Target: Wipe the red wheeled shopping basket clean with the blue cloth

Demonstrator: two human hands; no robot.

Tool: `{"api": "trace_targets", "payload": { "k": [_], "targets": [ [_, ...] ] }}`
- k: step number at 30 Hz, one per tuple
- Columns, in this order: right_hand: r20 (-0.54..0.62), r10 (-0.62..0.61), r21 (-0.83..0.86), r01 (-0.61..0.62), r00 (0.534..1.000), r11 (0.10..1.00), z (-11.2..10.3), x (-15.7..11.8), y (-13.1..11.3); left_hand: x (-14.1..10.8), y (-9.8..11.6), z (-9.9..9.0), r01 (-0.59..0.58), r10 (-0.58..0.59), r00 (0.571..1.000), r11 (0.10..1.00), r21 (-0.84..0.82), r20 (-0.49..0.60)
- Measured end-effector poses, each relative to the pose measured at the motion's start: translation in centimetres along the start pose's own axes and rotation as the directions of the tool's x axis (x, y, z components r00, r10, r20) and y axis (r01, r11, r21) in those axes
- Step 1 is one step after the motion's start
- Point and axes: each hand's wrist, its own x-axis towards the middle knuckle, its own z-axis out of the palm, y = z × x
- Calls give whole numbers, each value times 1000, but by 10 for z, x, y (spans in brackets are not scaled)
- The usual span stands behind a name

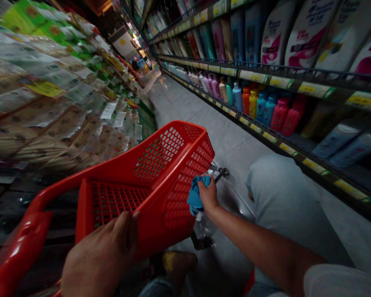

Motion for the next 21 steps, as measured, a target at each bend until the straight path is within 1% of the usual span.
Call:
{"api": "trace_targets", "payload": {
  "k": [2,4,5,7,8,9,11,13,14,15,16,17,18,20,21],
  "targets": [
    [-16,-81,28,81,997,996,1,35,-34,-2,-2,0,7,-7,1000,1000,-2,13],
    [-52,-254,58,257,966,965,0,74,-71,-3,-5,3,20,-19,1000,1000,-15,17],
    [-81,-295,65,301,952,951,0,91,-88,-4,-7,5,25,-24,1000,999,-29,14],
    [-132,-341,55,350,931,935,-2,110,-114,-6,-11,11,40,-40,999,997,-60,9],
    [-134,-367,42,375,921,926,-4,112,-122,-6,-14,14,56,-55,998,996,-71,15],
    [-114,-403,26,408,908,913,-7,107,-125,-7,-16,16,77,-74,997,993,-87,38],
    [-15,-496,-13,495,868,869,-11,85,-123,-5,-18,17,145,-125,982,980,-135,144],
    [121,-570,-53,579,813,814,-15,58,-113,2,-13,13,238,-182,944,953,-187,276],
    [183,-594,-68,613,783,787,-16,48,-109,8,-8,9,273,-197,928,937,-217,318],
    [228,-613,-77,642,756,763,-17,42,-106,16,-1,5,298,-206,918,922,-247,339],
    [247,-631,-79,664,736,743,-17,42,-105,26,8,0,300,-203,924,911,-283,324],
    [234,-646,-80,677,727,732,-17,48,-106,38,17,-4,286,-183,934,899,-332,307],
    [190,-655,-81,676,732,732,-17,58,-108,51,28,-7,270,-169,945,885,-379,279],
    [44,-638,-87,639,769,764,-16,86,-112,79,50,-11,200,-117,973,855,-478,197],
    [-22,-607,-89,603,794,793,-15,99,-112,93,61,-12,155,-85,984,844,-513,158]
  ]
}}
